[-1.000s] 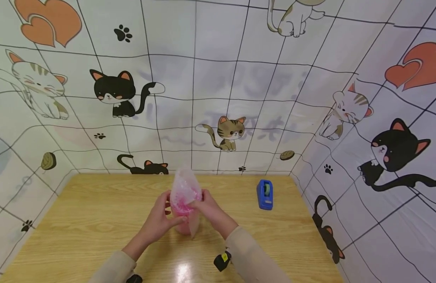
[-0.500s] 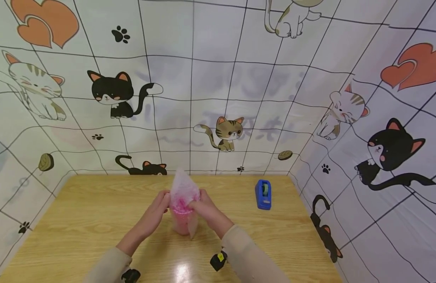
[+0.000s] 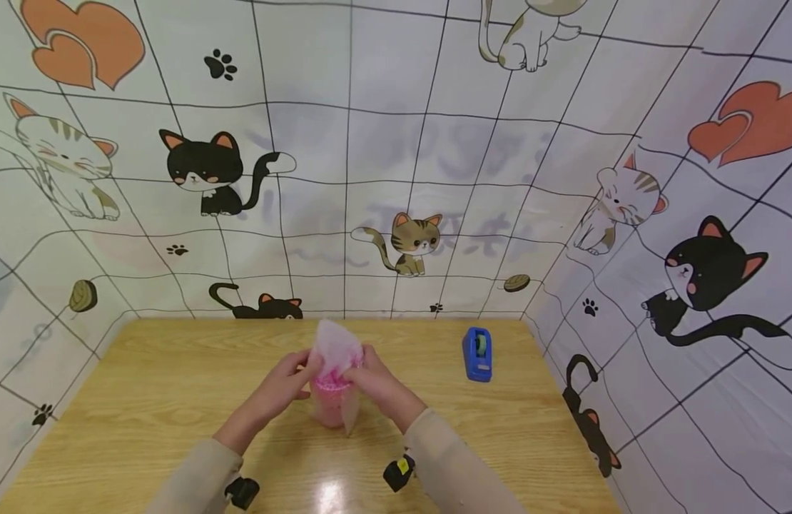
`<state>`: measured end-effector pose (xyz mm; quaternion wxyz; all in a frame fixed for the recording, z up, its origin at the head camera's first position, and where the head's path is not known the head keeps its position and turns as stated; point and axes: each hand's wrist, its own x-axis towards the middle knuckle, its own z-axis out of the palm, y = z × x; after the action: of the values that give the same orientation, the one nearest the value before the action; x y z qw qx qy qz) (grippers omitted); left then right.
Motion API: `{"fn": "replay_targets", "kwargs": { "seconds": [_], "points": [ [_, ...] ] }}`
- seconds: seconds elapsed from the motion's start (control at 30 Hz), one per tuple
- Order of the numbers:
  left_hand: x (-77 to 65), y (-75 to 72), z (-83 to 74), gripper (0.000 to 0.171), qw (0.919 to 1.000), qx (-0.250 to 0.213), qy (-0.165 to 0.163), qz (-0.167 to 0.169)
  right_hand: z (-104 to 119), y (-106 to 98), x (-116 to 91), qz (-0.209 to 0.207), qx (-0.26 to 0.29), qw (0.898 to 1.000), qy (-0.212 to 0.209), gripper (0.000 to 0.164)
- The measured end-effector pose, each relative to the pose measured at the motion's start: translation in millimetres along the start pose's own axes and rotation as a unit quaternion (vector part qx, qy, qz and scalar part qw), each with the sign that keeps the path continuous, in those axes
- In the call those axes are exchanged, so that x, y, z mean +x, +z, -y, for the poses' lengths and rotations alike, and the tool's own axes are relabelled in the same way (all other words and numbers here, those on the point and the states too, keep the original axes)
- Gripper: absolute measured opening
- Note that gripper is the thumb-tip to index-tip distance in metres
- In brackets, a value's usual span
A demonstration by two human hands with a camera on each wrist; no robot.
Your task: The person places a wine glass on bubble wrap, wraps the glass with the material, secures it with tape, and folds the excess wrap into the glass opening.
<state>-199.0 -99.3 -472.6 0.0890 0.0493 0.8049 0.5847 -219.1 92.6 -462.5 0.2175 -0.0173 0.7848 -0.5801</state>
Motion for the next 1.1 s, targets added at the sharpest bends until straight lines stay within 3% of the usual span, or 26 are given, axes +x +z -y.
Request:
{"fn": "replay_targets", "kwargs": {
  "seconds": [0.33, 0.5, 0.73, 0.9, 1.1],
  "points": [
    [3.6, 2.8, -14.5, 0.023, 0.9971, 0.073, -0.001, -0.021, -7, -6, -1, 0.043, -0.001, 0.999, -0.026, 0.067],
    [8.5, 6.2, -19.7, 0.032, 0.9915, 0.122, -0.016, -0.042, -6, -12, -3, 0.063, -0.003, 0.998, -0.027, 0.071],
    [11.1, 10.3, -20.5, 0.047, 0.9757, 0.202, -0.024, -0.08, 2, -19, 0, 0.096, 0.018, 0.995, -0.02, 0.066],
    [9.8, 13.3, -20.2, 0.048, 0.9688, 0.23, -0.022, -0.09, 6, -16, 3, 0.068, -0.01, 0.998, -0.007, 0.067],
    [8.2, 13.0, -19.2, 0.045, 0.9701, 0.227, -0.022, -0.082, 8, -7, 8, 0.032, -0.045, 0.998, -0.021, 0.054]
  ]
}}
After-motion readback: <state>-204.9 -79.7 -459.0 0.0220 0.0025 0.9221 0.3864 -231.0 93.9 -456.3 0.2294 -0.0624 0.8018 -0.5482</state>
